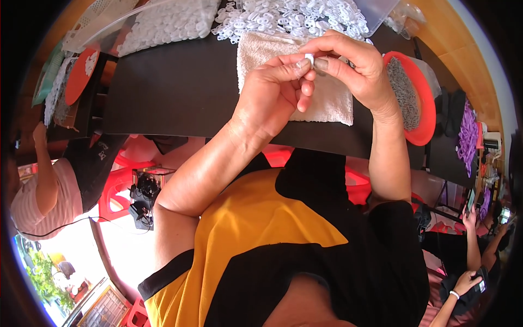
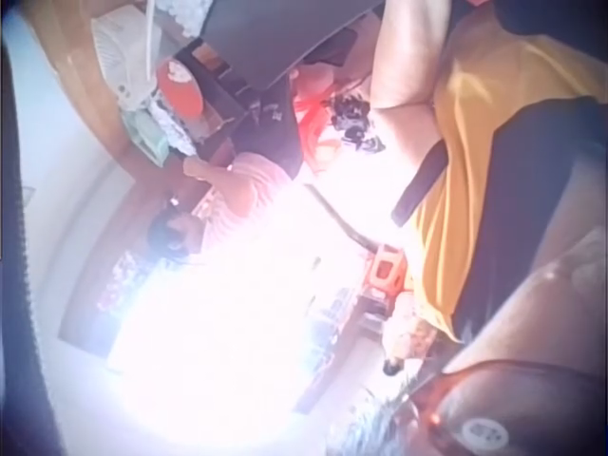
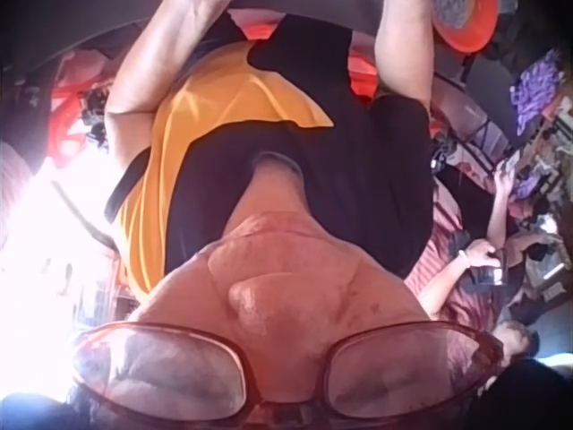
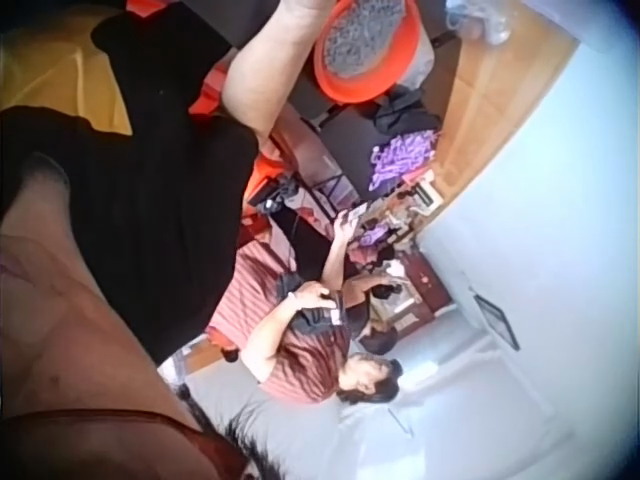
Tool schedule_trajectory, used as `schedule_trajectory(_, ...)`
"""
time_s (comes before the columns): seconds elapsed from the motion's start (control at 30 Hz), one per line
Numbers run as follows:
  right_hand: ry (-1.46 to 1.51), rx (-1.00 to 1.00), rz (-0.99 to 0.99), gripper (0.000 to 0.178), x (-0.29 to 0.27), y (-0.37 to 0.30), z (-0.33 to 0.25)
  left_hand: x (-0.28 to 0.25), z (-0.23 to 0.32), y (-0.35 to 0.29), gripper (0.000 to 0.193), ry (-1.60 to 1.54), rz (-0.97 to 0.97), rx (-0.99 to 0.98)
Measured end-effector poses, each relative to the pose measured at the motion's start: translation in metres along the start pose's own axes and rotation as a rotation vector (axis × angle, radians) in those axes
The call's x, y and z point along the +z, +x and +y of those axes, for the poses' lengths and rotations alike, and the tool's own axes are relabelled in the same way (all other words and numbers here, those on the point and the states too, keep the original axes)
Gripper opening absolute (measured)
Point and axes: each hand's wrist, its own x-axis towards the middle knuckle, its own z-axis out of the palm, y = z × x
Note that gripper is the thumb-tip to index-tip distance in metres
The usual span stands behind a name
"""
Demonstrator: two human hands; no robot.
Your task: Assembling small plastic components by inserting pins into them at a workspace.
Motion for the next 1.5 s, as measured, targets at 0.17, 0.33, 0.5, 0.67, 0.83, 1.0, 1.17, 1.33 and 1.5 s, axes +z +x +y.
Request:
schedule_trajectory(0.17, 0.003, 0.064, 0.039, 0.018, 0.000, -0.002, 0.002, 0.007, 0.004, -0.007, 0.017, 0.125, 0.061, 0.043)
schedule_trajectory(0.33, -0.022, 0.068, 0.066, 0.011, 0.002, -0.002, 0.002, 0.009, 0.003, -0.008, 0.019, 0.148, 0.058, 0.049)
schedule_trajectory(0.5, -0.002, 0.076, 0.066, 0.011, 0.001, -0.002, 0.002, 0.006, 0.002, -0.007, 0.021, 0.099, -0.021, 0.047)
schedule_trajectory(0.67, -0.004, 0.090, 0.057, 0.012, 0.001, -0.003, 0.003, 0.002, 0.000, -0.004, 0.021, 0.058, -0.040, 0.019)
schedule_trajectory(0.83, 0.046, 0.113, 0.044, 0.012, 0.001, -0.003, 0.002, 0.005, 0.000, -0.006, 0.019, 0.064, -0.011, 0.016)
schedule_trajectory(1.0, 0.014, 0.219, 0.147, 0.013, -0.008, -0.006, 0.009, 0.029, 0.041, -0.016, 0.021, 0.424, 0.185, 0.264)
schedule_trajectory(1.17, -0.562, 0.227, 0.075, 0.013, -0.011, -0.012, 0.028, 0.051, 0.163, -0.008, 0.021, 1.016, 0.286, 1.127)
schedule_trajectory(1.33, -0.668, 0.185, 0.019, 0.010, 0.002, -0.012, 0.043, 0.011, 0.258, 0.025, 0.015, 1.709, 0.652, 1.203)
schedule_trajectory(1.5, -0.779, 0.102, 0.031, 0.006, 0.002, -0.017, 0.050, 0.011, 0.169, 0.037, 0.015, 1.438, 0.373, 1.424)
